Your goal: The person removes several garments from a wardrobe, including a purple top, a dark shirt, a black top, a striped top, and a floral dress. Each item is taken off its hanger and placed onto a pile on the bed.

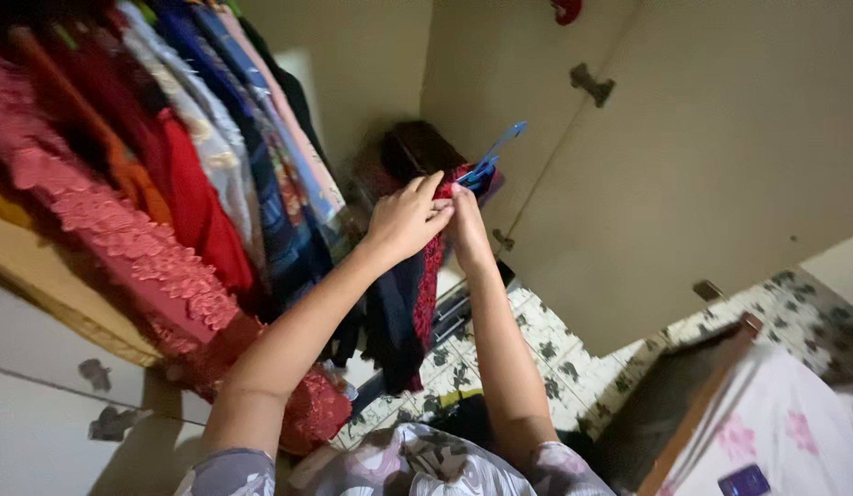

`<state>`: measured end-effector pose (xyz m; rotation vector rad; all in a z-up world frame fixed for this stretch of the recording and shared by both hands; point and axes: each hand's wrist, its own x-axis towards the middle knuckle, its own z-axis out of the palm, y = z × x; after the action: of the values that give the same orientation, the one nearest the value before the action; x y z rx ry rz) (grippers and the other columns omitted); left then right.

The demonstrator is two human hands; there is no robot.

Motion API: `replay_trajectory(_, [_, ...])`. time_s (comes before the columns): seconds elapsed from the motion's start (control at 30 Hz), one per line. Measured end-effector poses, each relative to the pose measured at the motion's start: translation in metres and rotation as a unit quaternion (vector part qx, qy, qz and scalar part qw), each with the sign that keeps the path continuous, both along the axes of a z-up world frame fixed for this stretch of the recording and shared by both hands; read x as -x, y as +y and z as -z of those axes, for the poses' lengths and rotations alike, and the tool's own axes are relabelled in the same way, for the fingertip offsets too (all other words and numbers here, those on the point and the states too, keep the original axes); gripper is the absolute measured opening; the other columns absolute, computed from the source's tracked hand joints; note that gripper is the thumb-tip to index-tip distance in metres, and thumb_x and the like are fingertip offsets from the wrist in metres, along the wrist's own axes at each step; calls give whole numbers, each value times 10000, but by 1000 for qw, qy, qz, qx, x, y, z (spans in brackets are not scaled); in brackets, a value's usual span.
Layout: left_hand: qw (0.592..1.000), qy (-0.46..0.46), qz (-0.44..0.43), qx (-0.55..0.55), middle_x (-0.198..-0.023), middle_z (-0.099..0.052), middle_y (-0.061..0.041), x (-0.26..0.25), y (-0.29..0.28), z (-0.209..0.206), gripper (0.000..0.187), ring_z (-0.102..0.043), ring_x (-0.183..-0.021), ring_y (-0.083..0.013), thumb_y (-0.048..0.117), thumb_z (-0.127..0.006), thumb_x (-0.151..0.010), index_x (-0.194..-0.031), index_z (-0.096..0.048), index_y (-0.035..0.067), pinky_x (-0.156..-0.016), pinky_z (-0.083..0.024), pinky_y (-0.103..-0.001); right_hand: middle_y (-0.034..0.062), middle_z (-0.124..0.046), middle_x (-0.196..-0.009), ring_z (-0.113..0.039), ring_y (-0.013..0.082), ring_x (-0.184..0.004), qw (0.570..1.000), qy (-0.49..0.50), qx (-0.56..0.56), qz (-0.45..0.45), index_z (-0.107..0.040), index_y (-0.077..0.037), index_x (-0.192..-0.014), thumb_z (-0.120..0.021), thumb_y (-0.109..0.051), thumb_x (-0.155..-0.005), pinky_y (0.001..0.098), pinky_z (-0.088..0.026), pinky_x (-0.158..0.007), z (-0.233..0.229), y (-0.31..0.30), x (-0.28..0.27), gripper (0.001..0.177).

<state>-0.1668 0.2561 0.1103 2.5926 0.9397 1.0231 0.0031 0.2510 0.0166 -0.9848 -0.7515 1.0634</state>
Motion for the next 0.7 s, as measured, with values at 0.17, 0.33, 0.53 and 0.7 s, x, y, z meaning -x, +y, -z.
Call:
replay_trajectory(0.17, [1000, 11, -6, -20, -1082, -729, -128, -25, 16, 27, 256, -685, -991, -351, 176, -550, -985, -1207, -657, 106, -813, -502, -535, 77, -696, -1131, -657, 232, -1085, 981, -176, -73, 38, -534, -78, -1428, -606, -304, -1059, 364, -515, -984, 11, -34, -23, 438])
replay_trajectory(0.33, [996, -40, 71, -24, -1052, -742, -102, -34, 38, 44, 231, -672, -1027, -305, 120, -549, -971, -1168, -670, 113, -842, -408, -506, 153, -664, -1254, -619, 280, -1193, 710, -547, -121, 426, -597, -58, -1351, -694, -125, -990, 384, -465, -1066, -16, -89, -52, 379])
replay_trajectory(0.53, [986, -77, 142, -44, -1056, -734, -47, -39, 41, 36, 193, -634, -1064, -252, 139, -560, -1004, -1154, -679, 161, -982, -349, -483, 144, -584, -778, -507, 155, -727, 826, -483, 41, 286, -676, 21, -1056, -768, -211, -972, 299, -478, -695, -51, -131, -80, 263])
replay_trajectory(0.7, [968, -195, 56, -147, -1389, -520, -140, -51, 18, 48, 425, -450, -1348, -337, 223, -670, -975, -1384, -593, 139, -1147, -291, -549, 62, -612, -755, -518, 107, -708, 823, -463, -17, 328, -681, 20, -1025, -755, -220, -975, 277, -470, -666, -45, -140, -89, 257])
